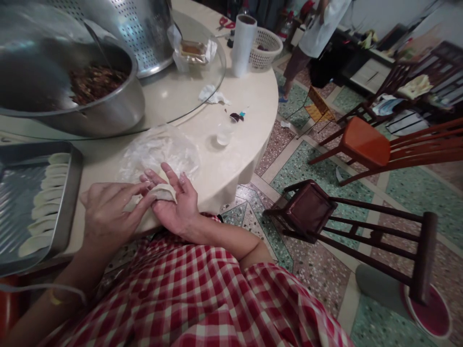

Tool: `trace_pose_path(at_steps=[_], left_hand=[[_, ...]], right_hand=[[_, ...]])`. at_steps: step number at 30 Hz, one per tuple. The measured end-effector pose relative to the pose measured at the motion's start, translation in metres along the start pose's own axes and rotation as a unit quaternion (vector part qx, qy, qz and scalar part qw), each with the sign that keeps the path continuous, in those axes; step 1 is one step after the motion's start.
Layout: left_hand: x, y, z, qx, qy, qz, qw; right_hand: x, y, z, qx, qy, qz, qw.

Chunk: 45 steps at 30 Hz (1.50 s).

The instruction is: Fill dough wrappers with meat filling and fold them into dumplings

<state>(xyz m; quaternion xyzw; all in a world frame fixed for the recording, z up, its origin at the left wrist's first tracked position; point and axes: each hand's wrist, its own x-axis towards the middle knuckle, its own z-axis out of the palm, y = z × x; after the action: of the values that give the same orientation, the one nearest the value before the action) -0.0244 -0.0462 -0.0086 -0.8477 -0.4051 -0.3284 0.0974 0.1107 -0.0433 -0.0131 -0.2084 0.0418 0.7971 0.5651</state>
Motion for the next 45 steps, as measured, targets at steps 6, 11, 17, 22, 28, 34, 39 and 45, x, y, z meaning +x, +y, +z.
trace_pose_path(at_steps=[6,11,17,22,28,34,39,45], left_hand=[[-0.004,0.004,0.004,-0.011,0.004,-0.037,0.999],[-0.004,0.008,0.002,-0.023,0.005,-0.08,0.997],[-0.013,0.005,0.001,-0.015,0.004,-0.101,0.995],[-0.015,0.005,0.004,-0.017,0.003,-0.104,0.994],[-0.021,0.004,-0.003,-0.037,0.0,-0.153,0.988],[-0.028,0.002,-0.005,-0.044,-0.008,-0.168,0.985],[-0.027,0.005,0.002,-0.029,-0.001,-0.163,0.986],[-0.028,0.004,0.007,-0.046,0.02,-0.176,0.983]], right_hand=[[0.0,0.003,0.0,-0.003,0.002,-0.003,1.0],[0.001,0.002,-0.001,-0.005,-0.009,-0.01,1.0],[0.001,-0.001,0.0,0.003,-0.015,-0.01,1.0],[0.002,0.004,0.001,-0.008,-0.006,-0.006,1.0],[0.003,0.003,0.002,-0.019,-0.011,-0.004,1.0],[0.004,0.004,0.004,-0.016,-0.027,0.001,1.0],[0.002,0.005,0.007,-0.021,-0.02,0.006,1.0],[0.005,0.006,0.001,-0.059,-0.03,-0.007,0.998]])
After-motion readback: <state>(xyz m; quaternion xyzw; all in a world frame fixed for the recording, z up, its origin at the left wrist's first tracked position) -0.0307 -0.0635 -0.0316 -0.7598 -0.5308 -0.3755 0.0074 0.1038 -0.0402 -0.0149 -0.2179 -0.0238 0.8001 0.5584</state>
